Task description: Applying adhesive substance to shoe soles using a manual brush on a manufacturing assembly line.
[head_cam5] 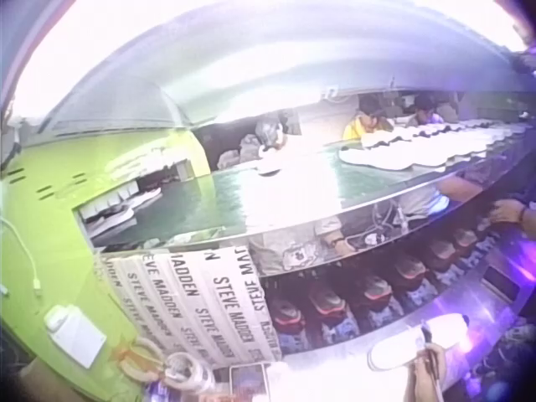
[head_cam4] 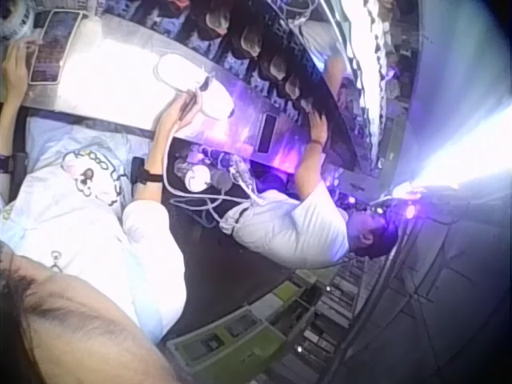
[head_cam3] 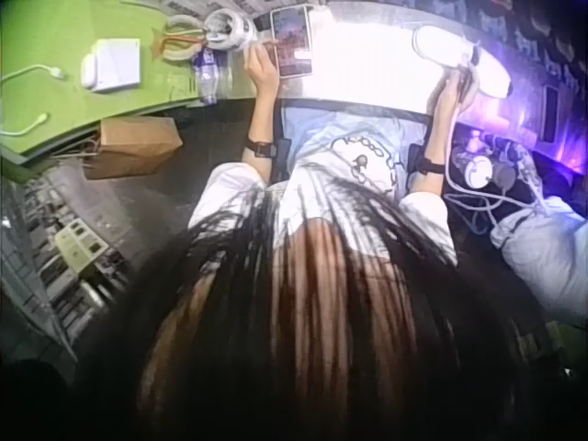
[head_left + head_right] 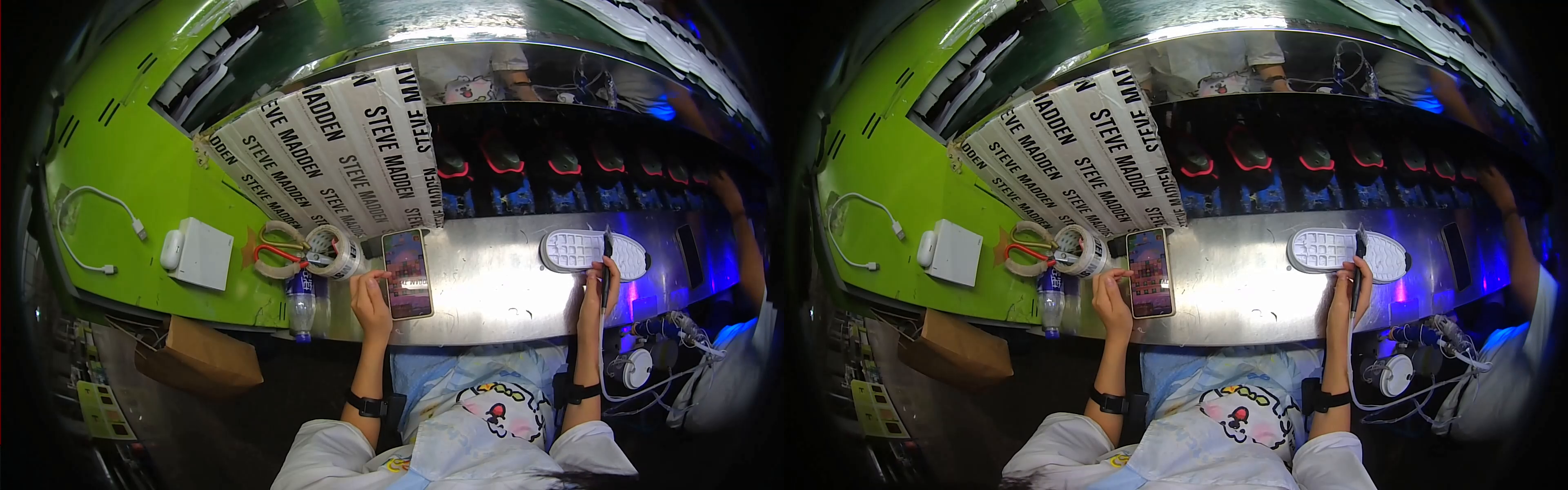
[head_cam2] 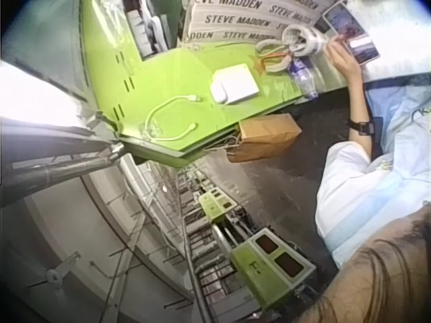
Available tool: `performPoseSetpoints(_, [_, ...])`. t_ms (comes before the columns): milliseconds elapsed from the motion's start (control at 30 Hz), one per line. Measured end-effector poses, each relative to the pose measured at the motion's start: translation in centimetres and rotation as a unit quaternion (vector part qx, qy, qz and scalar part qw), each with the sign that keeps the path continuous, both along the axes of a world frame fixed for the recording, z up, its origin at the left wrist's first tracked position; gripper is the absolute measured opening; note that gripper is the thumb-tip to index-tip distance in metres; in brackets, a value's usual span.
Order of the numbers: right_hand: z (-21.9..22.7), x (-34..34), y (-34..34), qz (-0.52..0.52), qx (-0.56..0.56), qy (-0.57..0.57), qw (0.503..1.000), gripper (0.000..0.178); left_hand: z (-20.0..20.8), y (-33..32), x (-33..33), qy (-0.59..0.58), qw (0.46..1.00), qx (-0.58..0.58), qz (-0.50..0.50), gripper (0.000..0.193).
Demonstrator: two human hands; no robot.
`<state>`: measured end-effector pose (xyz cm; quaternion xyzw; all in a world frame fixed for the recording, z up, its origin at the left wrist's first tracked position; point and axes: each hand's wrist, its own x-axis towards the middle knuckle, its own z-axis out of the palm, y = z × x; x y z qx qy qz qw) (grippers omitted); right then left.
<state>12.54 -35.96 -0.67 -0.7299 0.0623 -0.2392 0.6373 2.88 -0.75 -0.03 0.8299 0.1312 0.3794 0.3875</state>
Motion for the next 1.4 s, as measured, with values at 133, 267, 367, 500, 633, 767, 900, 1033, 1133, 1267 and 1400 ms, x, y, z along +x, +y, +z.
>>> performPoseSetpoints(133, [0.1,-0.2,0.1,-0.002,-0.010,-0.017,1.000,0.030,0.1,-0.1,0.0,-0.019,0.999,-0.031,0.002,0.031])
performPoseSetpoints(267, [0.4,-0.5,-0.3,0.001,-0.032,0.010,0.999,0.022,-0.1,-0.1,0.1,-0.020,0.999,-0.032,-0.004,0.031])
performPoseSetpoints(367, [-0.6,-0.3,-1.0,0.000,-0.052,0.010,0.999,0.019,0.1,-0.2,0.0,-0.014,0.999,-0.027,-0.010,0.031])
performPoseSetpoints(500, [0.0,-0.4,-0.5,0.015,-0.014,0.024,0.999,0.017,0.2,-0.3,0.0,-0.018,0.999,-0.021,-0.019,0.031])
performPoseSetpoints(633, [0.4,-0.5,0.1,0.023,0.042,0.025,0.999,0.016,0.5,-0.4,0.0,-0.018,0.999,-0.019,-0.030,0.030])
performPoseSetpoints(767, [0.4,-0.4,0.0,0.025,0.036,0.018,0.999,0.017,0.4,-0.2,-0.1,-0.004,0.999,0.001,-0.052,0.031])
performPoseSetpoints(900, [0.4,-0.5,-0.1,0.033,0.038,0.021,0.999,0.018,0.2,-0.3,-0.2,0.003,0.998,-0.009,-0.064,0.031])
performPoseSetpoints(1033, [0.7,-0.6,-0.1,0.029,0.016,0.019,0.999,0.018,0.1,-0.4,0.0,-0.004,0.997,-0.013,-0.074,0.031])
performPoseSetpoints(1133, [0.4,-0.5,-0.1,0.024,0.015,0.023,0.999,0.018,-0.6,-0.2,-0.1,-0.004,0.998,-0.017,-0.063,0.031])
performPoseSetpoints(1267, [0.9,-0.6,-0.1,0.010,0.001,0.020,1.000,0.018,-0.3,0.2,-1.0,0.036,0.998,0.027,-0.042,0.038])
performPoseSetpoints(1400, [0.5,-0.6,-0.4,0.010,0.018,-0.002,1.000,0.018,0.0,-0.1,-0.7,0.005,0.999,0.030,-0.022,0.038])
